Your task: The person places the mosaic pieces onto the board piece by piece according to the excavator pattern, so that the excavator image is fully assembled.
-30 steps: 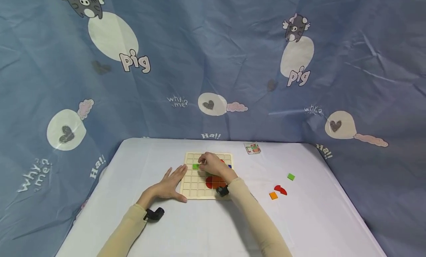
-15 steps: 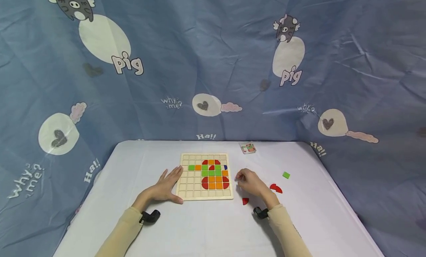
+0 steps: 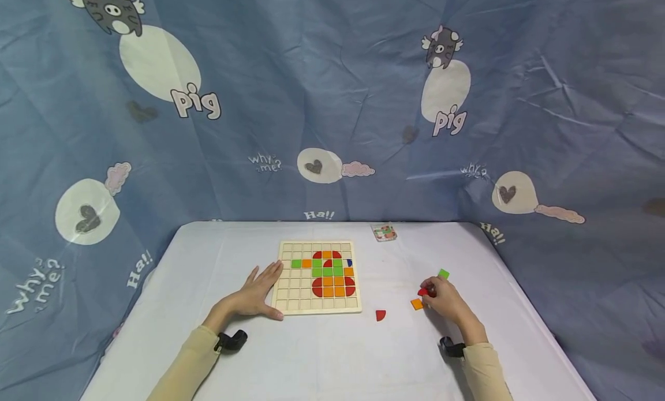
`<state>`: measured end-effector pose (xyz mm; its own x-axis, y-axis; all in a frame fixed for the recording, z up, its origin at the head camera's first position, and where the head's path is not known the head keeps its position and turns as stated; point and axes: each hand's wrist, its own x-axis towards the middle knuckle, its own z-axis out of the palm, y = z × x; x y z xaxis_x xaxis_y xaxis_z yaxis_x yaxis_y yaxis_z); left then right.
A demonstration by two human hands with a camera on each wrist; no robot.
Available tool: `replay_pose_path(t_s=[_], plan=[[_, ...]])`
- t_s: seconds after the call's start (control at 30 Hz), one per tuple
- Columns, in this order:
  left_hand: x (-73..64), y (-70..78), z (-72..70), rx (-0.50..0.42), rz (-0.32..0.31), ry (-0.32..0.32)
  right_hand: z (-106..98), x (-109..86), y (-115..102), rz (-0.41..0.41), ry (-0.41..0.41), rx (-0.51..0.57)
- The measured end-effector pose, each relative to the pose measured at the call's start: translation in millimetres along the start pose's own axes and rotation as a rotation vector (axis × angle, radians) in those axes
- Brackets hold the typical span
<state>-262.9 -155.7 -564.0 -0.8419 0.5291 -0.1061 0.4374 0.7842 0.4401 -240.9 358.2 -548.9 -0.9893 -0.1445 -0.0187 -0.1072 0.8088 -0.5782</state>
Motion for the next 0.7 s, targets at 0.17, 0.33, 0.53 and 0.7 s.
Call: replay_pose_path(t_s=[0.17,0.33,0.53,0.7], plan=[[0.3,-2.1,1.0,0.007,-0.006,-0.002,-1,7.3,-4,-0.007,-0.002,0.001],[2.3,-2.4,1.5,0.009,-0.013,-0.009,-1,22.6,-11,0.035,-0.043,-0.001],[2.9,-2.3,1.3,0.008,-0.02,-0.008,2,44.1,-23,0.074,-0.044,-0.1],[1.5,-2.0,1.2,0.008,-0.014,-0.004,8,53.7,-27,0.129,-0.028,-0.163]])
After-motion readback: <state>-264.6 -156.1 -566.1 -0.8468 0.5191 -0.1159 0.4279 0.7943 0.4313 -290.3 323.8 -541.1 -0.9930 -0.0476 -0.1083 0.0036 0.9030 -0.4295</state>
